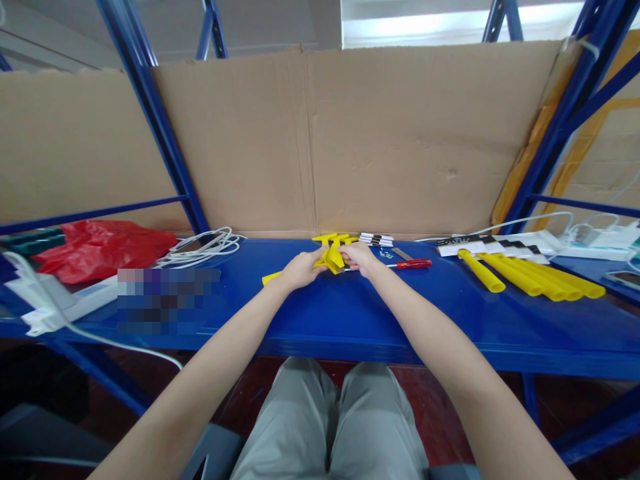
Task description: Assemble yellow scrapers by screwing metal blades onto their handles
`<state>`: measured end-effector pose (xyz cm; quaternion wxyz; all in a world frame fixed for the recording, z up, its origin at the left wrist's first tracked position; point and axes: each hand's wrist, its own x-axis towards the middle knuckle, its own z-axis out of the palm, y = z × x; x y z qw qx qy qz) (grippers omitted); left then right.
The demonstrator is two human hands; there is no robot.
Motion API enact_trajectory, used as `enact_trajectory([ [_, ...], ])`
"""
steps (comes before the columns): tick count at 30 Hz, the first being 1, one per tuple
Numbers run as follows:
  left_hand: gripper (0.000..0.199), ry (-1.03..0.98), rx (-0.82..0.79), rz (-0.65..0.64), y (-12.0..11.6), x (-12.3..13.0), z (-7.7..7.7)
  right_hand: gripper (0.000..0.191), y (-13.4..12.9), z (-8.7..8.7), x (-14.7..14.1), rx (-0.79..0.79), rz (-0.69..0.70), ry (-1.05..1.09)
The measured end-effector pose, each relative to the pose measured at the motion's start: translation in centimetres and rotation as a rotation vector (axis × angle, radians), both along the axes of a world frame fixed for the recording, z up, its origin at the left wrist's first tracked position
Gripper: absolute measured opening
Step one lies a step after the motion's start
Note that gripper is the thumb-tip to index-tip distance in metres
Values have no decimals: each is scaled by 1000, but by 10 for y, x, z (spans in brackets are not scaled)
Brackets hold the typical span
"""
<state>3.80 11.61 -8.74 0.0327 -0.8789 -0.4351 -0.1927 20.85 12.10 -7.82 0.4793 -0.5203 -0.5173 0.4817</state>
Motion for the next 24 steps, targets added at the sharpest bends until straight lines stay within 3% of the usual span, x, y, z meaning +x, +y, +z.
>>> enact_trajectory([
  [24,54,-4,-4,-31,-1,2,0,36,-10,6,-9,12,-51,-132],
])
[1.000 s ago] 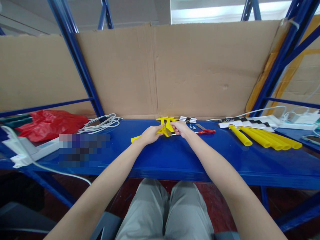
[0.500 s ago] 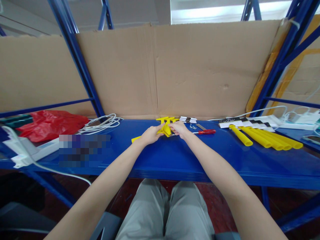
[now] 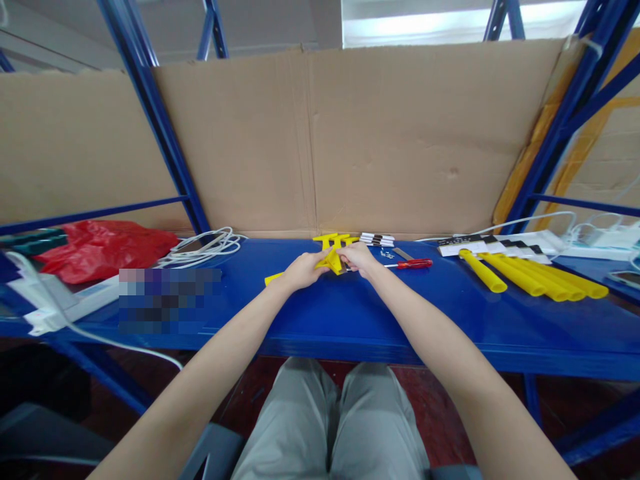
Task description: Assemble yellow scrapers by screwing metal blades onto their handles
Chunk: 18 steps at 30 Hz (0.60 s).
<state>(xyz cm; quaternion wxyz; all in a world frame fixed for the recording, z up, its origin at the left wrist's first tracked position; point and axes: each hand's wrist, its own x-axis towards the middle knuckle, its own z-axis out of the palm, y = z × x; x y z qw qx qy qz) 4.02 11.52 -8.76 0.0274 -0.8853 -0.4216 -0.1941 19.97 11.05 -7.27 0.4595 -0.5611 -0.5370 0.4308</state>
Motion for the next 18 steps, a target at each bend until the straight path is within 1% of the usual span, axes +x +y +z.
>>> enact_trajectory([
  [4,52,-16,-2,-30,1,0,-1,33,3,-3,0,5,-19,-21],
  [9,41,-8,0,-62,3,-1,0,29,1,-2,-2,26,-75,-89],
  [15,38,-1,36,-69,5,1,-3,27,-5,5,-3,124,-204,-166],
  [18,38,12,59,-51,6,1,-4,25,-3,10,4,178,-226,-243],
])
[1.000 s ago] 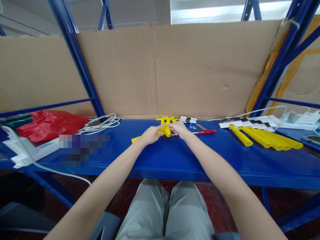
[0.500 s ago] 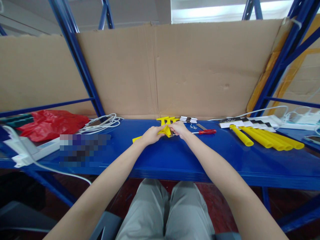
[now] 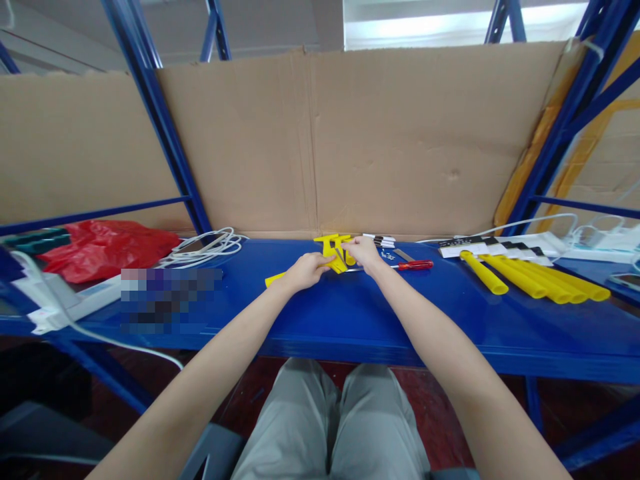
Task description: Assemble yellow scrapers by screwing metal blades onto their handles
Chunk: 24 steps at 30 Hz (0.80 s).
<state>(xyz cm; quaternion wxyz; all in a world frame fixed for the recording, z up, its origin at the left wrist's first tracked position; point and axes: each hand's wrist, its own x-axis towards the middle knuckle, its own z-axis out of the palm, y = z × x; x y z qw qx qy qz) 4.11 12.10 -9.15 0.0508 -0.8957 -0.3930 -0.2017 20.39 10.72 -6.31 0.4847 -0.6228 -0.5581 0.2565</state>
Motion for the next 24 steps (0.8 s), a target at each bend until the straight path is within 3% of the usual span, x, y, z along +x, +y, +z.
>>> enact_trajectory([
  [5,37,21,15,12,0,-1,1,23,1,6,16,-78,164,-287],
  [11,39,34,11,44,-2,-1,2,17,-7,9,18,-140,360,-443],
  [18,38,31,17,45,-1,-1,2,25,1,1,21,-265,414,-344],
  [24,38,3,36,16,2,-3,0,37,5,-6,22,-333,510,-106],
])
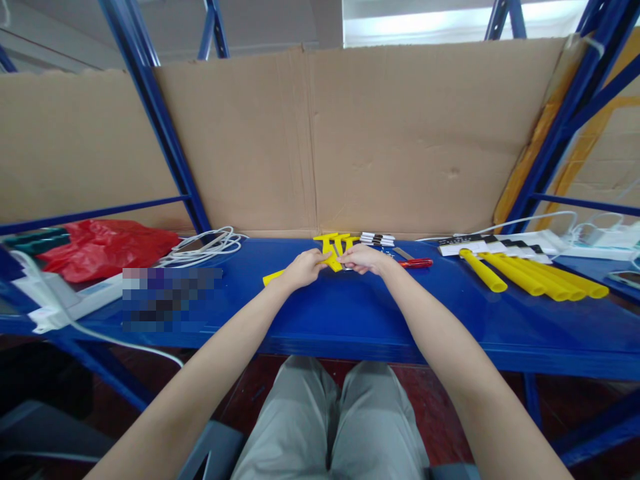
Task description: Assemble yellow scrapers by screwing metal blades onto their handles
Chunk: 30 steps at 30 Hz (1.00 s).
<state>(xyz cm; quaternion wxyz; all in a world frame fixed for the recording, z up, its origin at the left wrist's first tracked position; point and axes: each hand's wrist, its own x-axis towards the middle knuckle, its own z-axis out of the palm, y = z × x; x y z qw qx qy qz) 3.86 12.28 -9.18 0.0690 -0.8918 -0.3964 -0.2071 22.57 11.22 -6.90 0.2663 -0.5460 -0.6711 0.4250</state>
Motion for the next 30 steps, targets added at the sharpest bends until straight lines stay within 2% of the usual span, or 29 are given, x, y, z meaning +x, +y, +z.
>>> enact_trajectory([
  [13,40,12,-44,-20,-4,-1,3,37,7,-7,1,-130,29,122],
  [30,37,-13,-57,-36,-6,-3,6,42,2,-5,-2,-129,57,95],
])
